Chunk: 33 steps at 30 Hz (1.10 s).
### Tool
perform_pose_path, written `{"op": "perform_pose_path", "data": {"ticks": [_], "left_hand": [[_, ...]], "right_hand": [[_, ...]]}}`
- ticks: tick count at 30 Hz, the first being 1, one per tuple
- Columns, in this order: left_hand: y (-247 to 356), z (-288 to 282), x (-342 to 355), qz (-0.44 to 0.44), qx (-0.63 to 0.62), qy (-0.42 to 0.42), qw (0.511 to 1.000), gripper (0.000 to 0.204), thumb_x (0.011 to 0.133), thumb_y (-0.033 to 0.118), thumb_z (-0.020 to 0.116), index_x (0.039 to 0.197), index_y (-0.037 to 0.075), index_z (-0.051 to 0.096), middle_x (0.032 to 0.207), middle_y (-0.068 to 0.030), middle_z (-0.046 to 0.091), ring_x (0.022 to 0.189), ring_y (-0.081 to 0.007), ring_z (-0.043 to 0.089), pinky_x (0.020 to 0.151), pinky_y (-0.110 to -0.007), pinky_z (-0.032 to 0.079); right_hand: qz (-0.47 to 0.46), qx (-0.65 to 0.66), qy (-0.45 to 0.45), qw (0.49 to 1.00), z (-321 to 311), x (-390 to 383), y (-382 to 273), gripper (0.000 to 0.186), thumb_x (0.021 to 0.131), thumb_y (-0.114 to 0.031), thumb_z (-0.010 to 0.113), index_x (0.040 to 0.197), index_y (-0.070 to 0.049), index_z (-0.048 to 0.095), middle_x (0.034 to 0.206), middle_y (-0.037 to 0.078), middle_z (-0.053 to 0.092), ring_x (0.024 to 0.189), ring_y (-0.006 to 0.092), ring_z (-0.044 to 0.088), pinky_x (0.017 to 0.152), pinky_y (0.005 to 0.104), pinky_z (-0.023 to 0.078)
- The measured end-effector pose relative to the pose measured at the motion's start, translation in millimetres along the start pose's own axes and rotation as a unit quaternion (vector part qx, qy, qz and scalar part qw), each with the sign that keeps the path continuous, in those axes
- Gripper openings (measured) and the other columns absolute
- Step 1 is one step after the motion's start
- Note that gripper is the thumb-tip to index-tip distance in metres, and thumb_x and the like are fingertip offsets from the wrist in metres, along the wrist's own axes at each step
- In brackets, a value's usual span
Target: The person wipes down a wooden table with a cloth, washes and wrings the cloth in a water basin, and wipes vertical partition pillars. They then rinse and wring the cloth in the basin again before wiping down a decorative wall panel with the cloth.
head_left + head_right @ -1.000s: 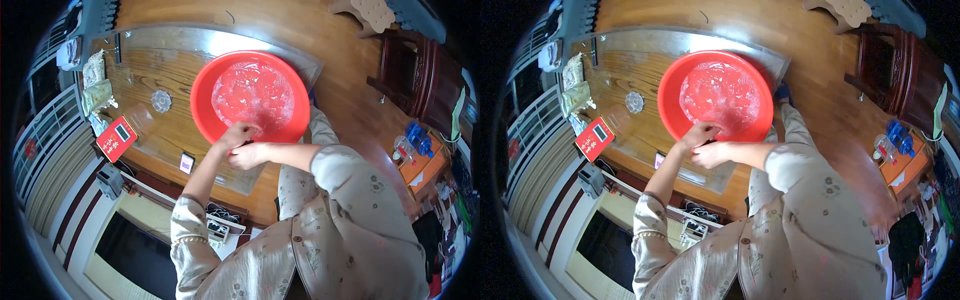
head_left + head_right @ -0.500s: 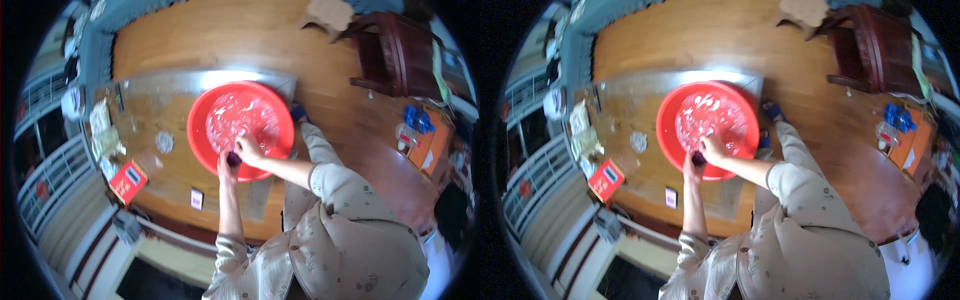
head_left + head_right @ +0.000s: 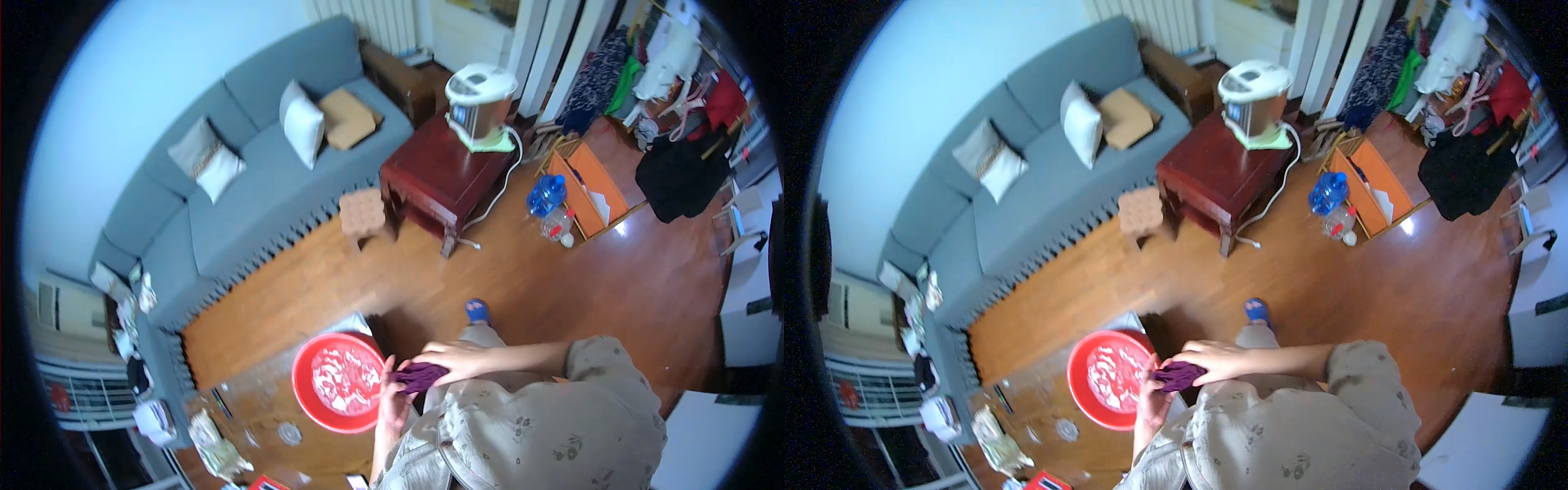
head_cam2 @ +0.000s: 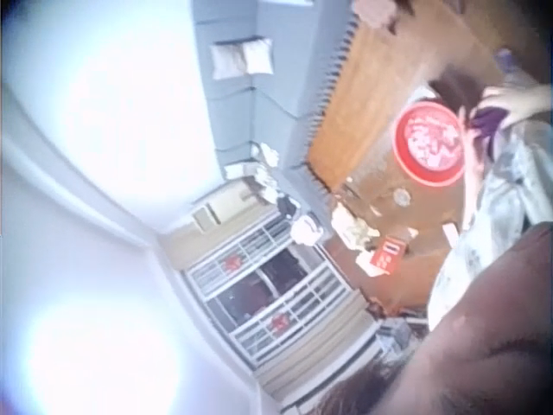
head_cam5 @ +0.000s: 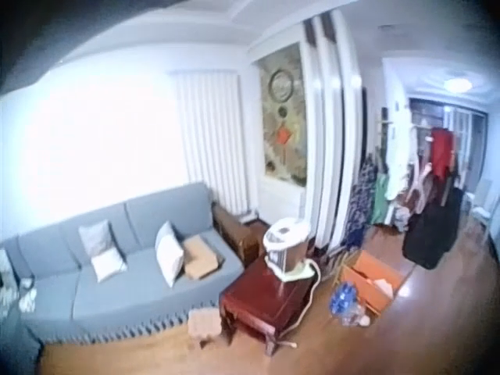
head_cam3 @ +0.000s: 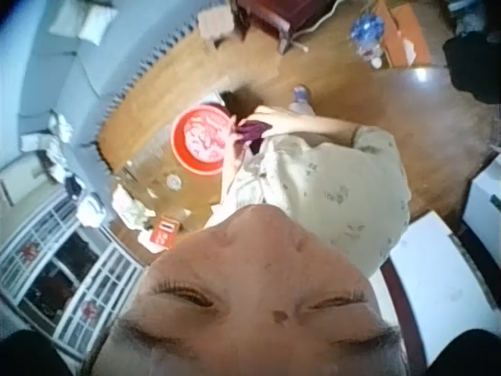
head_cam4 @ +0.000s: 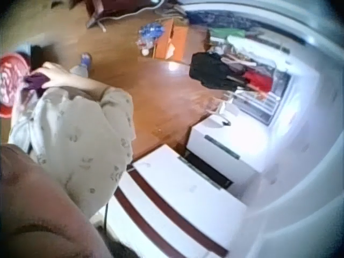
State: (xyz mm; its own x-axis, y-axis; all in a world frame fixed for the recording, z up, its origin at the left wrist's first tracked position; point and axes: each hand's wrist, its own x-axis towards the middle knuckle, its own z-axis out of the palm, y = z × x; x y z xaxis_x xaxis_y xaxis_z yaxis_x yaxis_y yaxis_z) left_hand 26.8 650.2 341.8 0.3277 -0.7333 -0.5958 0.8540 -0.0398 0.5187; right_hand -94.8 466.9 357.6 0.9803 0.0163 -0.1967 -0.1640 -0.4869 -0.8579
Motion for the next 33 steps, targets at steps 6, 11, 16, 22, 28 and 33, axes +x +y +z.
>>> {"op": "perform_pose_path", "data": {"ticks": [6,11,16,22,28,33], "left_hand": [[-23.9,150.2,75.1,-0.067,0.138,-0.241,0.958,0.077,0.068,-0.004,0.048,0.139,0.014,0.025,0.132,-0.0176,0.041,0.118,-0.0286,0.046,0.097,-0.04,0.042],[-68.8,272.6,143.6,-0.129,0.298,-0.289,0.901,0.035,0.088,0.012,0.047,0.122,0.006,0.045,0.113,-0.008,0.052,0.105,-0.0177,0.051,0.091,-0.03,0.043],[-109.7,393.0,204.7,-0.013,0.435,-0.359,0.825,0.032,0.088,0.024,0.059,0.111,0.004,0.049,0.097,-0.0005,0.056,0.085,-0.0062,0.051,0.073,-0.022,0.043],[-109.5,487.8,286.8,0.1,0.529,-0.393,0.746,0.038,0.083,0.01,0.063,0.116,0.001,0.045,0.098,-0.0041,0.058,0.089,-0.0097,0.055,0.079,-0.025,0.045],[-96.8,555.3,387.7,-0.007,0.412,-0.404,0.817,0.036,0.095,0.021,0.047,0.125,0.001,0.046,0.116,-0.0025,0.053,0.104,-0.0129,0.049,0.091,-0.026,0.038],[-81.0,631.0,460.8,-0.118,0.311,-0.321,0.887,0.045,0.097,0.032,0.039,0.135,0.008,0.034,0.12,-0.0012,0.05,0.103,-0.0102,0.05,0.088,-0.027,0.041]], "right_hand": [[-0.004,-0.01,0.274,0.962,-87.7,-130.6,39.1,0.026,0.079,-0.026,0.064,0.099,-0.01,0.064,0.097,0.007,0.061,0.097,0.0288,0.056,0.082,0.0392,0.045],[-0.031,-0.189,0.477,0.858,-172.3,-226.6,63.9,0.017,0.08,-0.019,0.061,0.09,-0.006,0.065,0.092,0.009,0.064,0.097,0.0278,0.057,0.083,0.0373,0.045],[0.075,0.111,0.551,0.823,-246.1,-287.2,118.3,0.016,0.085,-0.015,0.058,0.091,-0.001,0.061,0.083,0.011,0.063,0.072,0.0199,0.062,0.067,0.0324,0.049],[-0.029,0.605,0.494,0.624,-377.2,-322.8,171.0,0.022,0.087,-0.004,0.053,0.108,-0.004,0.048,0.088,0.009,0.054,0.066,0.0136,0.055,0.057,0.0305,0.053],[-0.112,0.565,0.477,0.664,-509.7,-303.0,222.7,0.062,0.087,-0.013,0.055,0.139,-0.011,0.023,0.102,0.007,0.051,0.097,0.024,0.057,0.08,0.0384,0.049],[0.095,0.429,0.47,0.766,-570.7,-294.3,302.4,0.07,0.089,-0.027,0.055,0.143,-0.007,0.013,0.139,0.018,0.03,0.128,0.0271,0.033,0.101,0.0397,0.033]]}}
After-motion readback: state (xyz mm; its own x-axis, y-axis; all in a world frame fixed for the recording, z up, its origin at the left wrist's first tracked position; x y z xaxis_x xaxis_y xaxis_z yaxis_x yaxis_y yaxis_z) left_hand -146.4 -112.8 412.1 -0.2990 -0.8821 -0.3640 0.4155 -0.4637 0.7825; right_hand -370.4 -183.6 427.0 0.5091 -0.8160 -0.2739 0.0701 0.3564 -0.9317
